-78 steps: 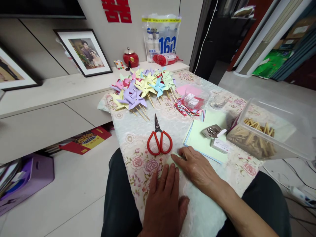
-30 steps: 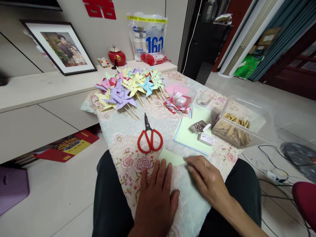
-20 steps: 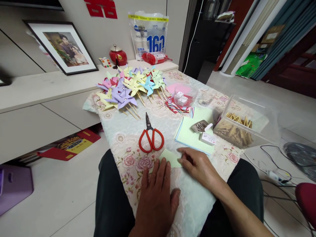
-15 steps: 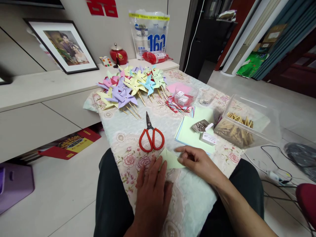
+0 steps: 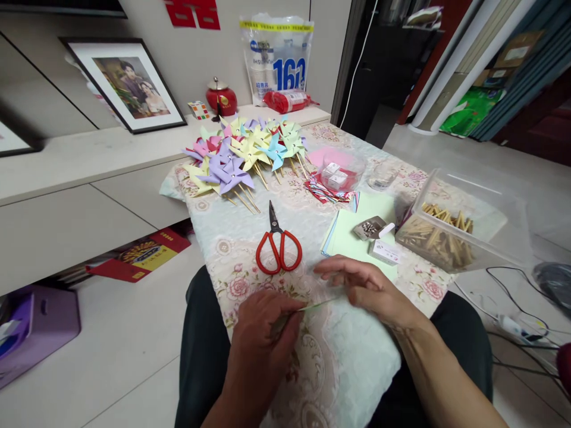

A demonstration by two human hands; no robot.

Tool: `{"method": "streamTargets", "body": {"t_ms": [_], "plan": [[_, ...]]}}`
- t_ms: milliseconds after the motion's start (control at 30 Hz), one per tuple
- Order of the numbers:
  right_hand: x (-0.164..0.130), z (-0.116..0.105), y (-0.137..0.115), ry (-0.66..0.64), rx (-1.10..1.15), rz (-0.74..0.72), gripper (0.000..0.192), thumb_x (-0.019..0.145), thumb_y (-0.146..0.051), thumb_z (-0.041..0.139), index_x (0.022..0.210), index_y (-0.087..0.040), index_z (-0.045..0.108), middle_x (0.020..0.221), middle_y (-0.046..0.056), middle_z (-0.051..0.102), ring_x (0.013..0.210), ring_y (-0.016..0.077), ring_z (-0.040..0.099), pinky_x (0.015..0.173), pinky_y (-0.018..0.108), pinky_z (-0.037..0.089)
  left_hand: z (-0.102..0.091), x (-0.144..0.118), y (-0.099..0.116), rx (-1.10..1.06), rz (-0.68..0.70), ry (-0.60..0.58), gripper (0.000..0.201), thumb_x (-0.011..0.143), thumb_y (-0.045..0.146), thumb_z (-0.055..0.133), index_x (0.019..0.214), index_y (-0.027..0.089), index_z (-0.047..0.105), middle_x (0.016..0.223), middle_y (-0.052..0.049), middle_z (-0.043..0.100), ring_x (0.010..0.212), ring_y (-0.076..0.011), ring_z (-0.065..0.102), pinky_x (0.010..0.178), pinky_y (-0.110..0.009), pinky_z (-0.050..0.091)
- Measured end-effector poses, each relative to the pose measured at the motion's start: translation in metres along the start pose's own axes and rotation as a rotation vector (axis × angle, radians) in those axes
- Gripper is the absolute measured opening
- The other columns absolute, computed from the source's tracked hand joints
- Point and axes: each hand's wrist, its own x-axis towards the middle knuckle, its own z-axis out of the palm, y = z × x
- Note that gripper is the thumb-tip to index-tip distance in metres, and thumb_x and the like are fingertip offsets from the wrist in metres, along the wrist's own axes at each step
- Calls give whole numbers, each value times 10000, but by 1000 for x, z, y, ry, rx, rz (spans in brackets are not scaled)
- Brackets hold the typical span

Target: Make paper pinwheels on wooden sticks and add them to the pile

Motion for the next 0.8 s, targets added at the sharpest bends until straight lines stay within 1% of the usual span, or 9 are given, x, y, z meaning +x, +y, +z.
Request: {"method": "streamTargets", "body": {"t_ms": [67,100,167,233,300,433,533,667,800], "plan": [[-4,4,0,-33,-15,-28,548,721,-501,816,1193,-246,707,1175,67,664,1048,236,583,901,333,422,-3,0,4,-155,-205,-81,109,868,301,628,891,268,730,887,-1,752,838,-209,684,786,-356,511],[-5,7,1,-30,-15,-22,520,705,-453,842,1165,-245,716,1128,57,678,1018,224,596,879,321,435,-4,1,5,-221,-301,-118,123,862,332,635,891,268,736,885,-1,755,826,-207,687,773,-344,516],[-8,16,3,-9,18,18,384,718,-367,847,1061,-230,740,995,33,697,900,185,616,780,282,462,-5,2,7,-325,-446,-181,154,843,376,653,896,262,742,878,-4,759,818,-207,688,762,-324,521],[-9,24,6,24,44,46,222,758,-330,816,929,-205,750,847,10,688,759,142,594,672,245,449,-4,3,8,-400,-521,-220,168,825,386,668,903,257,743,867,-5,759,824,-207,687,762,-311,521],[-8,30,7,62,36,58,159,788,-330,789,825,-183,740,721,-11,653,659,113,543,606,228,410,-3,3,9,-441,-552,-238,174,815,376,677,923,256,742,886,-6,760,852,-209,687,782,-308,519],[-7,33,9,138,29,125,223,767,-363,803,741,-164,706,617,-34,586,572,89,460,540,221,345,0,1,11,-468,-539,-261,185,824,363,668,957,256,738,930,-11,762,882,-209,684,798,-308,515],[-6,32,10,161,44,160,271,749,-399,813,722,-160,689,598,-39,559,560,88,439,529,223,328,0,1,13,-463,-509,-264,170,827,347,663,948,254,739,927,-11,763,871,-206,684,792,-304,512],[-7,32,12,178,16,162,292,773,-434,787,730,-165,681,596,-40,535,554,89,421,529,231,321,2,2,13,-444,-499,-255,163,826,352,667,921,241,738,907,-16,761,850,-207,676,776,-306,509],[-7,33,13,130,82,159,267,769,-420,793,772,-176,685,649,-24,593,588,108,483,565,246,370,6,2,10,-455,-495,-230,182,830,395,669,832,221,723,800,-12,737,759,-185,643,687,-279,491]]}}
